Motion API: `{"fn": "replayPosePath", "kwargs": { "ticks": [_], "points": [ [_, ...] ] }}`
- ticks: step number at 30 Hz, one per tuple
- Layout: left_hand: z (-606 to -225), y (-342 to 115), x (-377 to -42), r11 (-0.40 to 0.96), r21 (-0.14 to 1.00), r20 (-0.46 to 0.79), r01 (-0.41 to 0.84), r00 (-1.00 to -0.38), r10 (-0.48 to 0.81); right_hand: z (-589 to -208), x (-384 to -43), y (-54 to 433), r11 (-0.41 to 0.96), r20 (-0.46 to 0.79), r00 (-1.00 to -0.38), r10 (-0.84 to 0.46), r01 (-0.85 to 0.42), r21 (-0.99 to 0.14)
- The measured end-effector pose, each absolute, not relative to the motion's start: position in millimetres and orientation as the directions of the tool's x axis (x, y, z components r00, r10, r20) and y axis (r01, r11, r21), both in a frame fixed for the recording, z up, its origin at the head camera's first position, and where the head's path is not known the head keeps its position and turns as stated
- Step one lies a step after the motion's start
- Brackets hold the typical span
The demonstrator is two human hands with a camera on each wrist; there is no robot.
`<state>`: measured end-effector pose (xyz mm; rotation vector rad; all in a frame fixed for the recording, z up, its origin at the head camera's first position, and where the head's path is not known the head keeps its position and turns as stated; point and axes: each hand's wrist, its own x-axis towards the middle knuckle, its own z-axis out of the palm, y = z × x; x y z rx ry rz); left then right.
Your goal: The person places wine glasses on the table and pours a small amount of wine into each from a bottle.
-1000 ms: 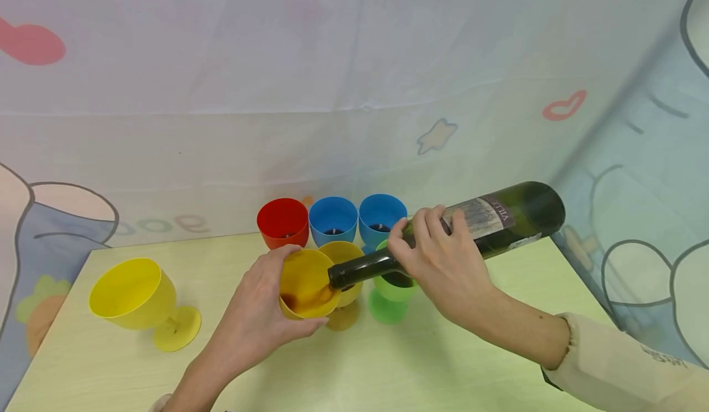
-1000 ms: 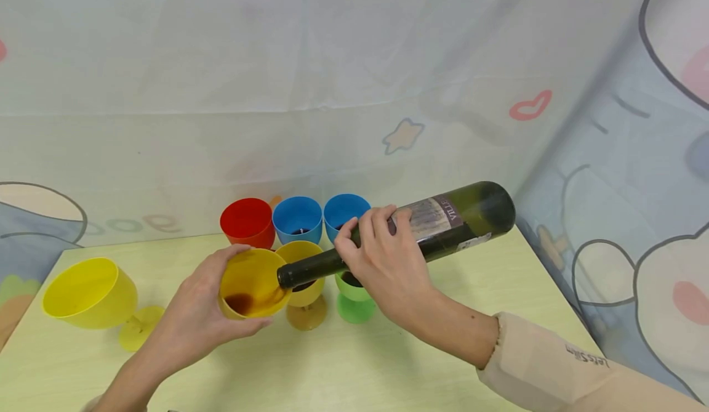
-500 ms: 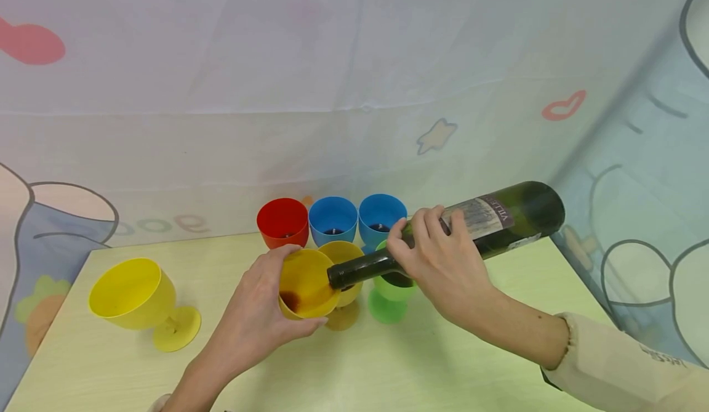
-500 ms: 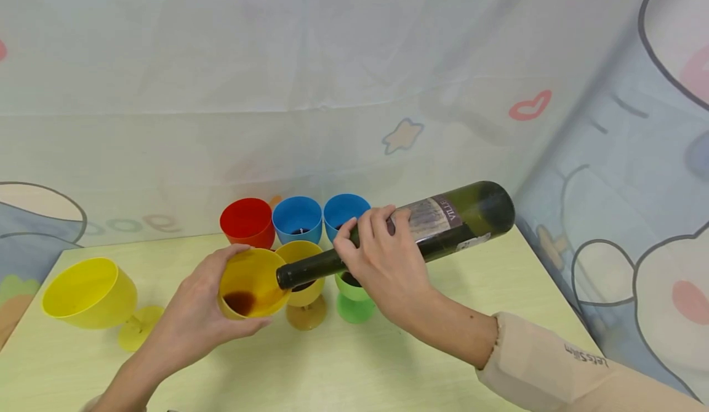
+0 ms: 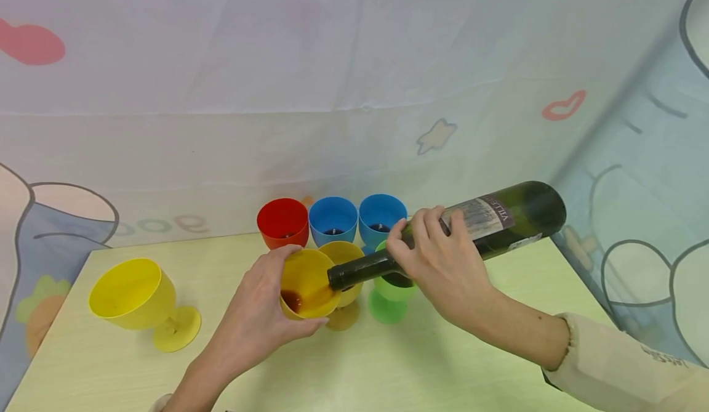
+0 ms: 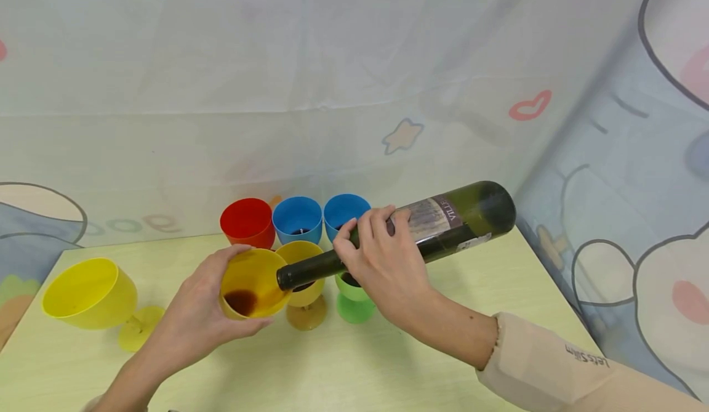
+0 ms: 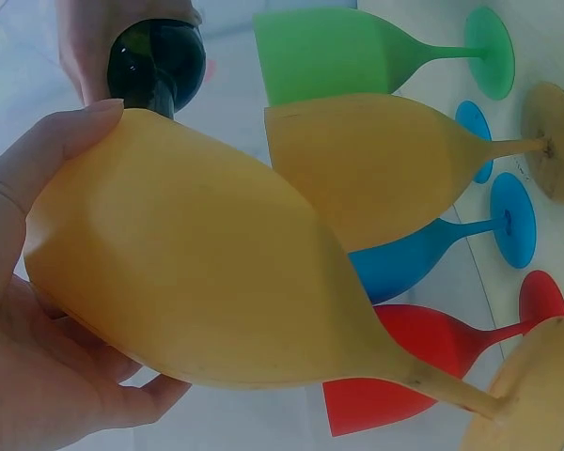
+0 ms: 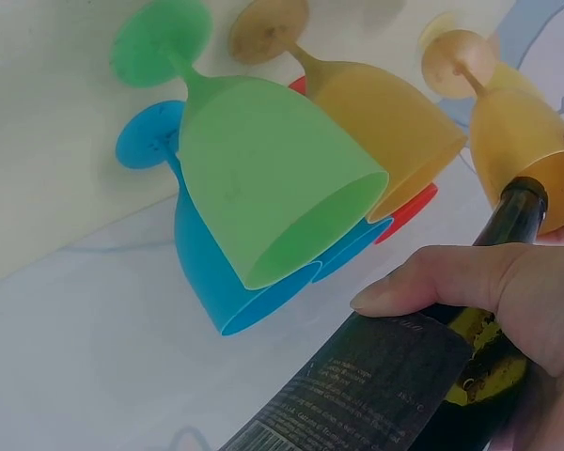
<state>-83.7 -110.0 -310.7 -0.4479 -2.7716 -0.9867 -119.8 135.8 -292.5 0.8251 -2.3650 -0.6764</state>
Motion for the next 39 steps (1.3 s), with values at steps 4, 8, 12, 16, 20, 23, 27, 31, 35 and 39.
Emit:
{"fn": "replayPosePath", "kwargs": {
  "ticks": [4,8,12,16,20,23,27,31,35,39],
  "points": [
    [-310.5,-109.8,-83.8,0.74,0.585,0.252,0.334,-0.941,0.225,-292.6,-119.9,136.0,0.687,0.326,-0.662,-0.675,-0.4,0.607],
    [-310.3,-109.2,-83.8,0.741,0.581,0.259,0.338,-0.939,0.226,-292.8,-119.8,136.1,0.687,0.328,-0.66,-0.675,-0.402,0.605],
    [-310.0,-109.0,-83.9,0.742,0.58,0.255,0.335,-0.94,0.225,-292.8,-119.6,136.2,0.688,0.327,-0.661,-0.675,-0.406,0.601],
    [-309.9,-109.2,-83.9,0.743,0.578,0.258,0.337,-0.94,0.225,-292.4,-119.6,136.2,0.687,0.327,-0.659,-0.678,-0.408,0.601],
    [-310.3,-109.1,-83.5,0.743,0.573,0.269,0.345,-0.936,0.227,-291.9,-119.4,136.1,0.684,0.32,-0.661,-0.679,-0.41,0.604],
    [-310.7,-109.3,-83.4,0.745,0.568,0.275,0.349,-0.934,0.227,-291.5,-119.4,135.9,0.682,0.316,-0.662,-0.679,-0.41,0.606],
    [-310.5,-109.3,-83.6,0.747,0.565,0.278,0.351,-0.933,0.229,-291.2,-119.2,135.8,0.682,0.311,-0.666,-0.678,-0.412,0.604],
    [-309.9,-108.8,-83.7,0.746,0.567,0.274,0.35,-0.934,0.23,-290.9,-119.0,135.5,0.683,0.304,-0.673,-0.675,-0.412,0.603],
    [-309.6,-108.7,-83.6,0.745,0.566,0.28,0.353,-0.932,0.23,-290.8,-119.1,135.3,0.685,0.308,-0.672,-0.674,-0.412,0.6],
    [-309.6,-109.1,-83.8,0.747,0.563,0.28,0.354,-0.932,0.23,-290.7,-119.1,135.4,0.688,0.313,-0.67,-0.673,-0.413,0.597]
  ]
}}
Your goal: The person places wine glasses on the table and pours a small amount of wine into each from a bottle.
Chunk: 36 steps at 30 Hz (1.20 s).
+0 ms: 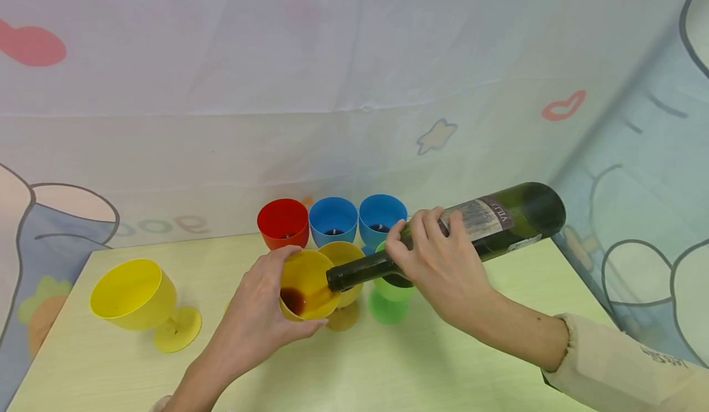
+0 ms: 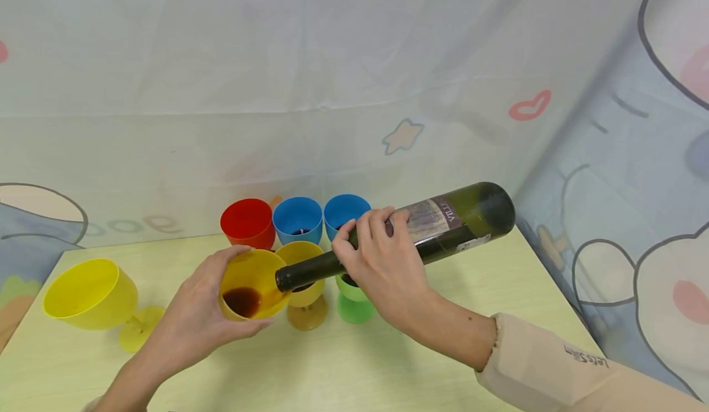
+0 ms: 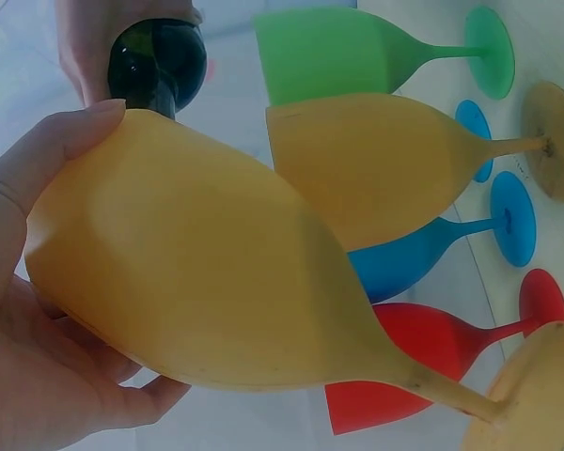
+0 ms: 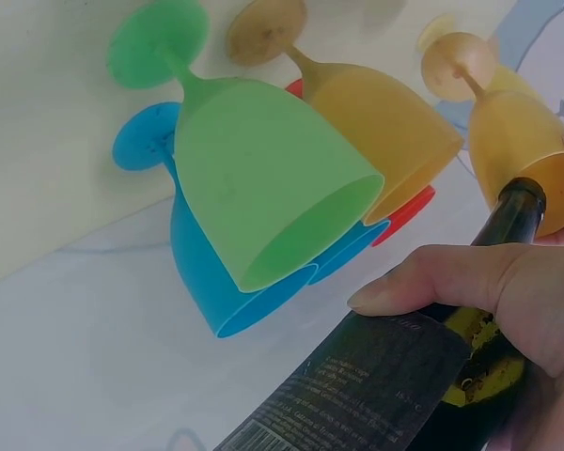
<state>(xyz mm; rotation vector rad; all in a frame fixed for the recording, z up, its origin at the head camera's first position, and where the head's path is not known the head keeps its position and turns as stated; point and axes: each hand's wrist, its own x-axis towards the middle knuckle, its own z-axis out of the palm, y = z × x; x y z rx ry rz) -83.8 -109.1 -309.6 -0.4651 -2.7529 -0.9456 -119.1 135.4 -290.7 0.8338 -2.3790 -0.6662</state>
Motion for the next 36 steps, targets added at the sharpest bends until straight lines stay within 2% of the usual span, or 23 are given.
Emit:
{"fn": "replayPosePath", "kwargs": {
  "ticks": [27,36],
  "points": [
    [-305,-110,-84,0.738,0.581,0.255,0.343,-0.938,0.235,-292,-121,138,0.705,0.312,-0.679,-0.664,-0.431,0.564],
    [-300,-114,-81,0.725,0.615,0.203,0.311,-0.951,0.235,-300,-120,144,0.739,0.352,-0.665,-0.658,-0.481,0.473]
  ]
}}
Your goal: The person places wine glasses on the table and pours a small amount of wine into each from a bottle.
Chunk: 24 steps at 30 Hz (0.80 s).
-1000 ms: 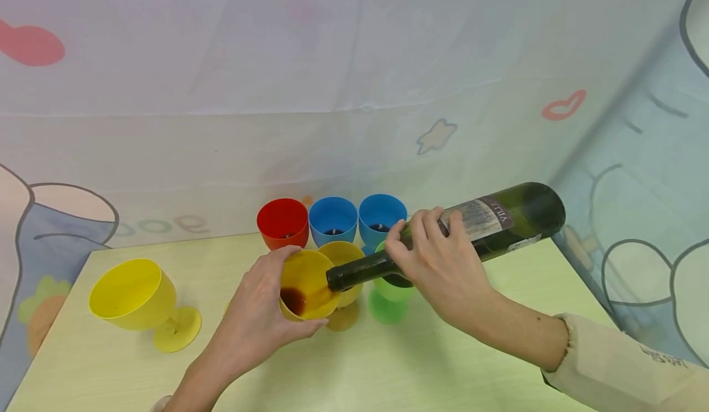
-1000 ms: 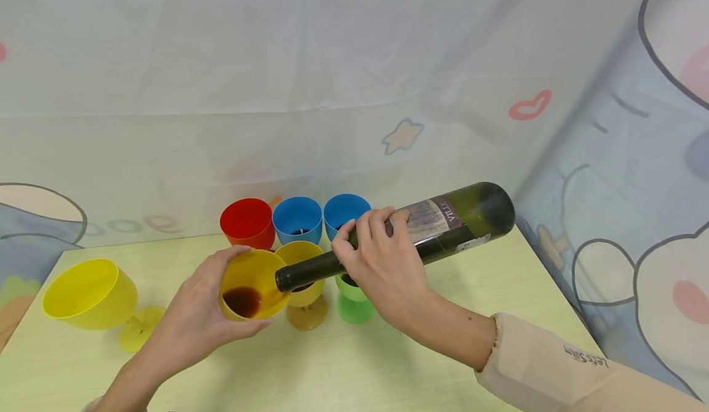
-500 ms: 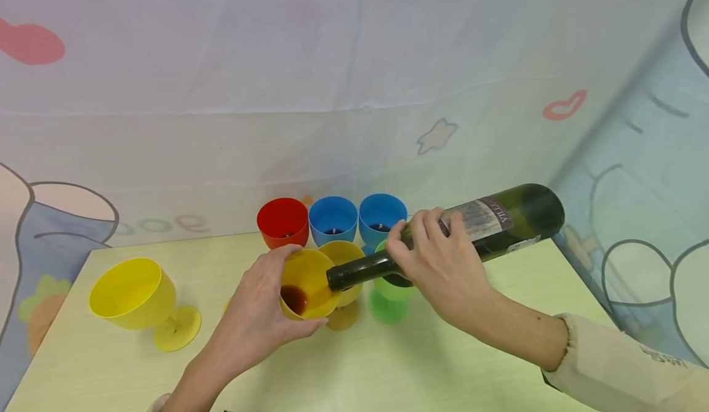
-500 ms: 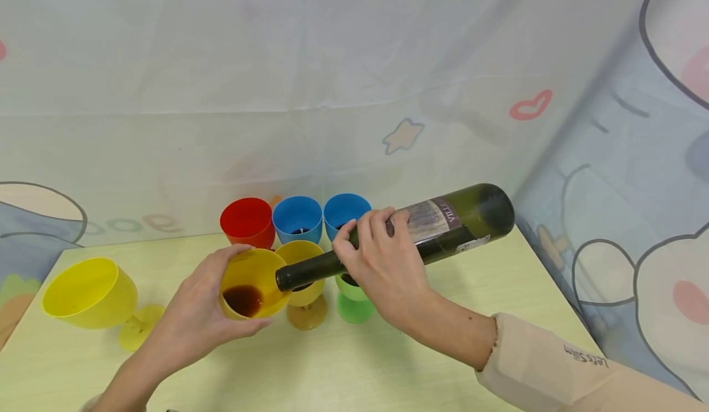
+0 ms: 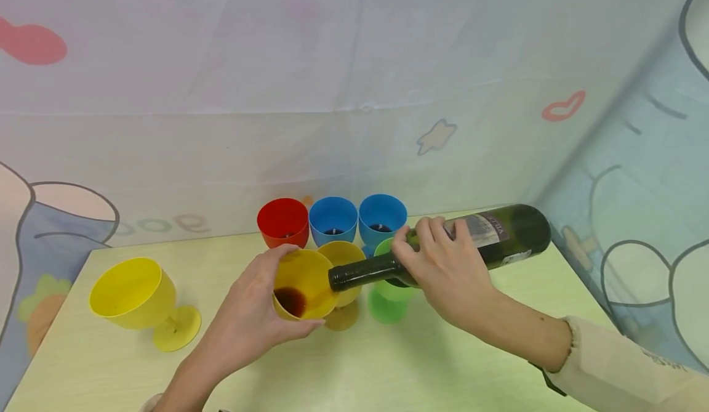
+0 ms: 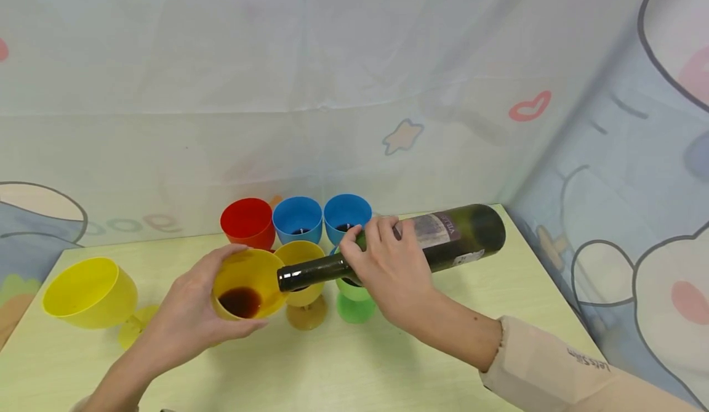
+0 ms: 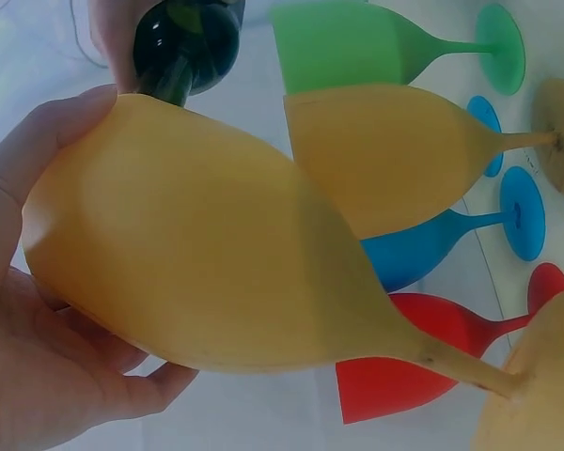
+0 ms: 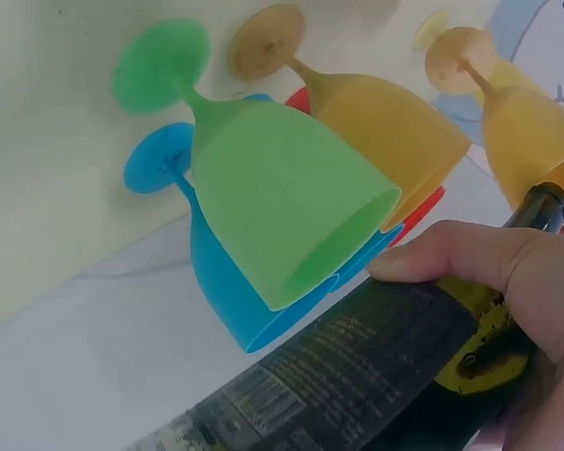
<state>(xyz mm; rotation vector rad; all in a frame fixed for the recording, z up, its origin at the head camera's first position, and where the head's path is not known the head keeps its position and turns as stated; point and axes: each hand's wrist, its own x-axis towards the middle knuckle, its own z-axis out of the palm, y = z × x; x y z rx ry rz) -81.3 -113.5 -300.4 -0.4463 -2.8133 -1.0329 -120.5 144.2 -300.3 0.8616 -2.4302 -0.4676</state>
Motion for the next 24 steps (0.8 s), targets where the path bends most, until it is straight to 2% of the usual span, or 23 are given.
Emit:
{"fn": "replayPosePath", "kwargs": {
  "ticks": [6,16,24],
  "points": [
    [-300,-117,-83,0.711,0.641,0.187,0.289,-0.957,0.22,-305,-123,148,0.758,0.377,-0.662,-0.648,-0.515,0.4],
    [-296,-129,-86,0.648,0.737,0.131,0.194,-0.981,0.144,-300,-126,159,0.855,0.281,-0.808,-0.518,-0.487,0.177],
    [-312,-142,-90,0.592,0.798,0.075,0.117,-0.993,0.094,-299,-132,183,0.9,0.262,-0.866,-0.426,-0.436,0.019]
  ]
}}
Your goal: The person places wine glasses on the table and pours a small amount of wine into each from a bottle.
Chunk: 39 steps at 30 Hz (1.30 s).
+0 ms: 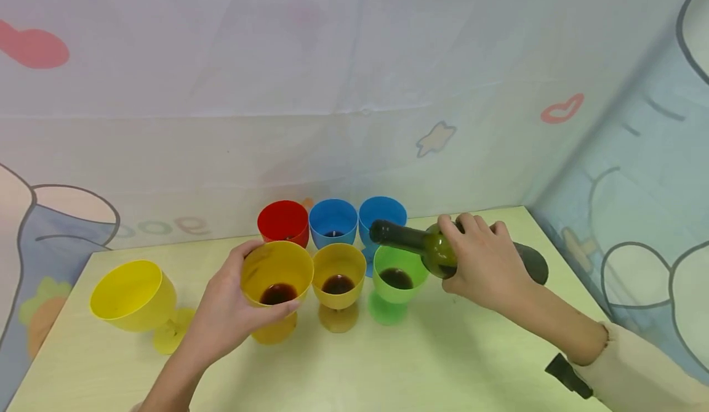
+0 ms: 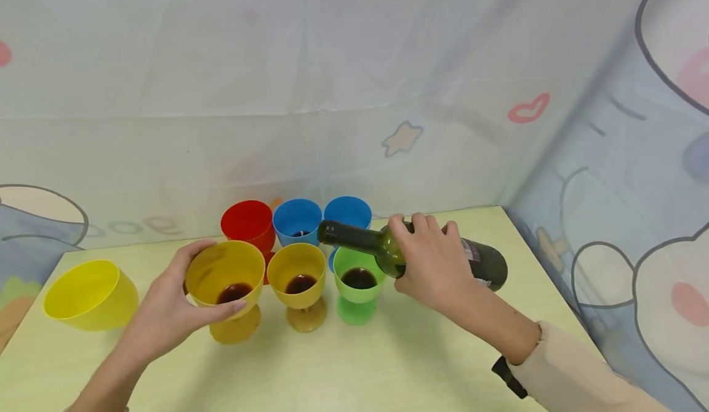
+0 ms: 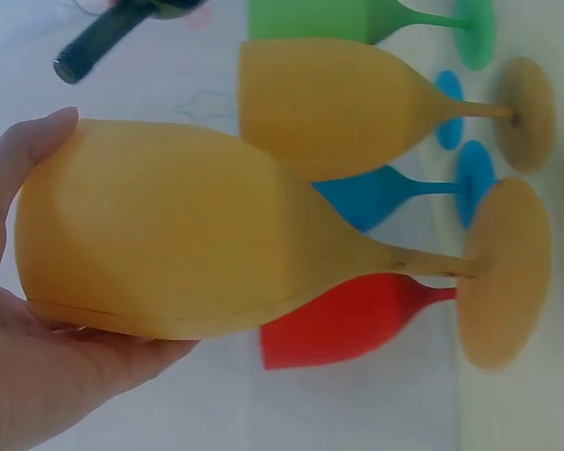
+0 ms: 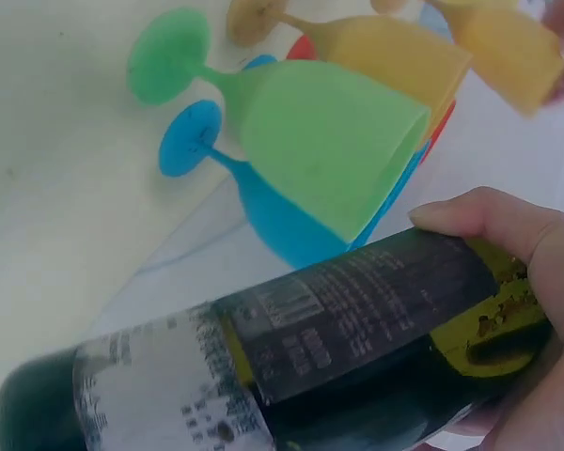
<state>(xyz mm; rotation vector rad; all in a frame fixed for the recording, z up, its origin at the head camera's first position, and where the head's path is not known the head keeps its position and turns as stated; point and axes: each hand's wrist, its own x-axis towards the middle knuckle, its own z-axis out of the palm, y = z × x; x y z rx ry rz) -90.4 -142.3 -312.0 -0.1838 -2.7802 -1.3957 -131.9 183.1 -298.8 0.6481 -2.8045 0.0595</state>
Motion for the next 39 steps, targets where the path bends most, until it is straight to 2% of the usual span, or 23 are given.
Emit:
{"fn": "replayPosePath", "kwargs": {
  "ticks": [10,21,39],
  "points": [
    [-349,-159,-103,0.527,0.849,0.008,0.034,-0.999,0.052,-311,-143,215,0.899,0.245,-0.926,-0.288,-0.35,-0.265],
    [-369,-164,-111,0.485,0.873,-0.072,-0.051,-0.997,0.024,-342,-149,235,0.747,0.263,-0.948,-0.181,-0.306,-0.59],
    [-382,-163,-113,0.433,0.901,-0.047,-0.016,-0.997,0.061,-373,-155,246,0.669,0.162,-0.986,0.024,-0.105,-0.736]
  ]
}}
